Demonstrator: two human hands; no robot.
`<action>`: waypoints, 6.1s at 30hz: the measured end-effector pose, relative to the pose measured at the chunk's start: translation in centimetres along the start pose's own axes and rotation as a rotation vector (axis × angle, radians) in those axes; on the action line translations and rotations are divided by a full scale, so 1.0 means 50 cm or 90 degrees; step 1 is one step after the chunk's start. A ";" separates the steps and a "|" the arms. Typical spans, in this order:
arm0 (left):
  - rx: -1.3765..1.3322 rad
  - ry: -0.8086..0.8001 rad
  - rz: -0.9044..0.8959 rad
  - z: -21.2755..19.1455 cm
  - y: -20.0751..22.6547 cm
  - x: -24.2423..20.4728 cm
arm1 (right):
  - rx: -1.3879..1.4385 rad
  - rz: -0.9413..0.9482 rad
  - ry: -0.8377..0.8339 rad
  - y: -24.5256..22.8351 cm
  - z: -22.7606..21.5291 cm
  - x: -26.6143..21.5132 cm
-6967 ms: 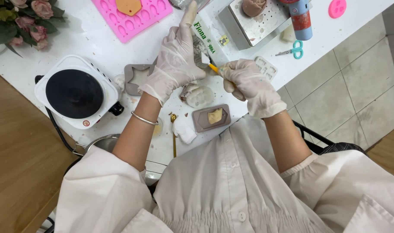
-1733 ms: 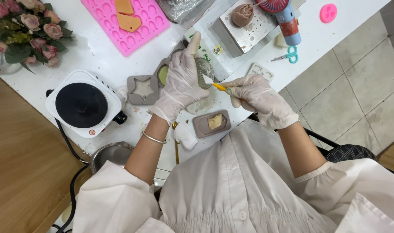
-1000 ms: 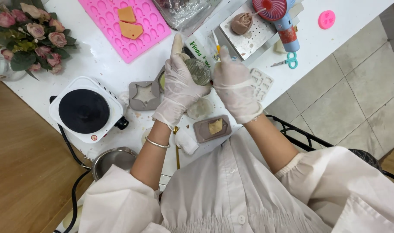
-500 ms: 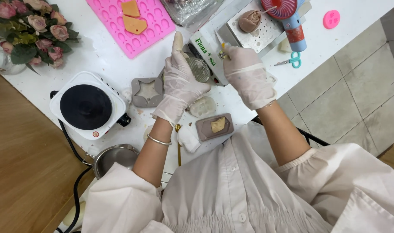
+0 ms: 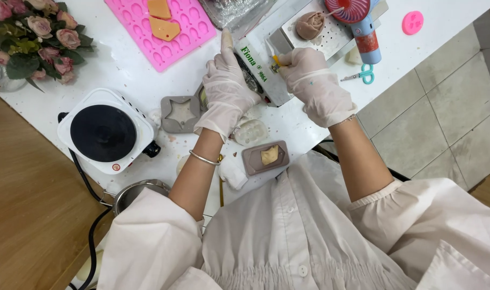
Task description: Sculpting and refining details on a wax flower candle using a small hand tool.
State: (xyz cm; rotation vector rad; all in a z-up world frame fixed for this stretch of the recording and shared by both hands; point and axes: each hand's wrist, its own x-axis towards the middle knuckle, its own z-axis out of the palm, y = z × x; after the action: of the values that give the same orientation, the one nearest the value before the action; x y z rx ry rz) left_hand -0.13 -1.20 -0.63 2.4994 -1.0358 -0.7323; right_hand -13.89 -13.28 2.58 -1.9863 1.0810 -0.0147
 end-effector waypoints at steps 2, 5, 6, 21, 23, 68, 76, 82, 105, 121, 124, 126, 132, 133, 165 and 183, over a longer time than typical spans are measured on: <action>0.010 0.005 0.007 0.007 0.000 0.007 | -0.031 0.003 -0.001 0.005 0.003 0.005; 0.027 0.006 0.018 0.016 -0.007 0.016 | -0.019 0.025 -0.020 -0.009 -0.007 -0.005; 0.031 0.006 0.026 0.018 -0.010 0.020 | 0.021 0.044 -0.033 -0.017 -0.014 -0.011; 0.072 0.038 0.086 0.015 -0.015 0.034 | 0.279 0.156 0.071 0.000 0.041 -0.067; 0.067 0.022 0.080 0.009 -0.014 0.028 | 0.302 0.147 0.059 0.020 0.052 -0.051; 0.049 0.026 0.114 0.009 -0.007 -0.005 | -0.340 -0.135 0.212 0.064 0.129 -0.068; 0.065 -0.005 0.088 -0.002 -0.002 -0.004 | -0.105 -0.121 0.159 -0.036 0.016 -0.099; 0.043 0.023 0.097 0.014 -0.009 -0.009 | -0.222 -0.057 0.147 0.009 0.078 -0.030; 0.047 0.005 0.081 0.026 -0.016 0.002 | 0.142 0.111 -0.126 -0.048 0.007 -0.012; -0.042 0.153 0.202 0.036 -0.025 -0.044 | -0.011 0.091 -0.091 0.023 -0.026 -0.235; -0.050 0.116 0.157 0.025 -0.006 -0.059 | 0.046 -0.046 0.118 0.033 -0.049 -0.255; -0.062 0.159 0.189 0.029 0.007 -0.072 | 0.132 0.111 0.155 0.002 -0.073 -0.253; -0.101 0.089 0.140 0.033 0.025 -0.096 | 0.124 0.139 0.151 -0.021 -0.082 -0.230; -0.101 0.088 0.139 0.032 0.026 -0.096 | 0.123 0.139 0.150 -0.028 -0.073 -0.226; -0.124 0.078 0.121 0.033 0.023 -0.087 | -0.219 -0.070 0.147 0.048 0.047 -0.125; -0.121 0.055 0.075 0.028 0.009 -0.086 | 0.129 0.173 0.042 0.013 0.002 -0.077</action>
State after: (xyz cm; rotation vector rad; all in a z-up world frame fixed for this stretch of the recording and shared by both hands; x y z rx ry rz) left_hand -3.77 1.46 -0.14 2.2682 -1.0230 -0.6503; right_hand -16.72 -10.69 3.43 -1.6579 1.3309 -0.0439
